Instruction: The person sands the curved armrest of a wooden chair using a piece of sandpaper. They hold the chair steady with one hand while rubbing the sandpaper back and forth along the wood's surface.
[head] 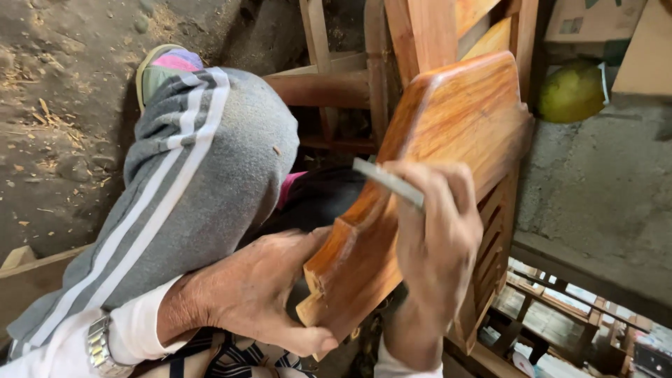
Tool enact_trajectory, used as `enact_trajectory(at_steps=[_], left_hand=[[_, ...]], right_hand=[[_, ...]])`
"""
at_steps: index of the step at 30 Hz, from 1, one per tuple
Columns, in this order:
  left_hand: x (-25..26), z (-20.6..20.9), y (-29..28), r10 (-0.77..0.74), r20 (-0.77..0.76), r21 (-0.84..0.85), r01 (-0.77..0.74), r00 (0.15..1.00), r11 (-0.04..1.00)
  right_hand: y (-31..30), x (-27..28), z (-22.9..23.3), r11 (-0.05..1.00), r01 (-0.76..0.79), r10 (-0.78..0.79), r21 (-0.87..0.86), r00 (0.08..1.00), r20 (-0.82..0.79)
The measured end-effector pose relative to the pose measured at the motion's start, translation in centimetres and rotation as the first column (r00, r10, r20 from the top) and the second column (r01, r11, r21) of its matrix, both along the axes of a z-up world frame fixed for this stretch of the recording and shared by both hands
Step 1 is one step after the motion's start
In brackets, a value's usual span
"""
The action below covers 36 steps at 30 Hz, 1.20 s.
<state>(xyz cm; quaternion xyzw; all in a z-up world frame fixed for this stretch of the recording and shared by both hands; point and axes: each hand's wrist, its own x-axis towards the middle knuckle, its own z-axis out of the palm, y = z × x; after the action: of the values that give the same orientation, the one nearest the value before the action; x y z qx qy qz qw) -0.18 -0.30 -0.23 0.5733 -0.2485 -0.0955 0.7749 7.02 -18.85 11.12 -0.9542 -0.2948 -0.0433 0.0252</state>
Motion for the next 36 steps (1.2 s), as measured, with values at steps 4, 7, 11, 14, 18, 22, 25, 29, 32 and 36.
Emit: enact_trajectory(at_steps=[4, 7, 11, 14, 18, 22, 25, 29, 32, 36], left_hand=[[0.0, 0.2, 0.0, -0.014, -0.022, 0.016, 0.015, 1.000, 1.000], [-0.1, 0.0, -0.4, 0.021, 0.026, 0.066, -0.023, 0.999, 0.998], [-0.1, 0.0, -0.5, 0.004, 0.024, 0.043, -0.005, 1.000, 0.999], [-0.1, 0.4, -0.1, -0.016, -0.022, 0.054, 0.017, 1.000, 0.998], [0.2, 0.1, -0.1, 0.009, 0.017, 0.074, -0.011, 1.000, 0.997], [0.1, -0.1, -0.5, -0.001, 0.066, 0.093, -0.005, 0.998, 0.996], [0.1, 0.1, -0.3, -0.031, 0.005, 0.056, 0.031, 1.000, 0.998], [0.4, 0.4, 0.0, -0.033, 0.005, 0.074, 0.032, 0.999, 0.997], [0.1, 0.4, -0.1, -0.018, 0.025, 0.075, 0.016, 1.000, 0.997], [0.2, 0.3, -0.4, -0.063, 0.028, 0.100, 0.060, 0.998, 0.993]], right_hand=[[2.9, -0.7, 1.0, 0.998, 0.011, -0.012, 0.062, 1.000, 0.003], [1.7, -2.5, 1.0, 0.990, -0.017, 0.035, 0.139, 0.991, -0.127], [0.4, -1.4, 0.6, 0.997, -0.011, 0.021, 0.080, 0.993, -0.120], [1.7, 0.3, 0.7, 0.995, 0.060, -0.058, 0.079, 0.998, -0.030], [-0.2, -0.8, -0.8, 0.997, 0.011, -0.010, 0.083, 1.000, -0.010], [2.6, -3.0, 1.2, 0.977, 0.100, -0.072, 0.189, 0.987, -0.146], [0.9, -1.2, 0.3, 0.988, 0.038, -0.020, 0.150, 0.993, -0.119], [0.3, 0.3, -0.6, 0.986, 0.037, -0.043, 0.162, 0.999, 0.031], [0.6, -2.5, 0.6, 0.981, 0.035, -0.020, 0.192, 0.996, -0.083], [-1.4, -3.5, 2.6, 0.969, 0.038, 0.026, 0.243, 0.967, -0.255]])
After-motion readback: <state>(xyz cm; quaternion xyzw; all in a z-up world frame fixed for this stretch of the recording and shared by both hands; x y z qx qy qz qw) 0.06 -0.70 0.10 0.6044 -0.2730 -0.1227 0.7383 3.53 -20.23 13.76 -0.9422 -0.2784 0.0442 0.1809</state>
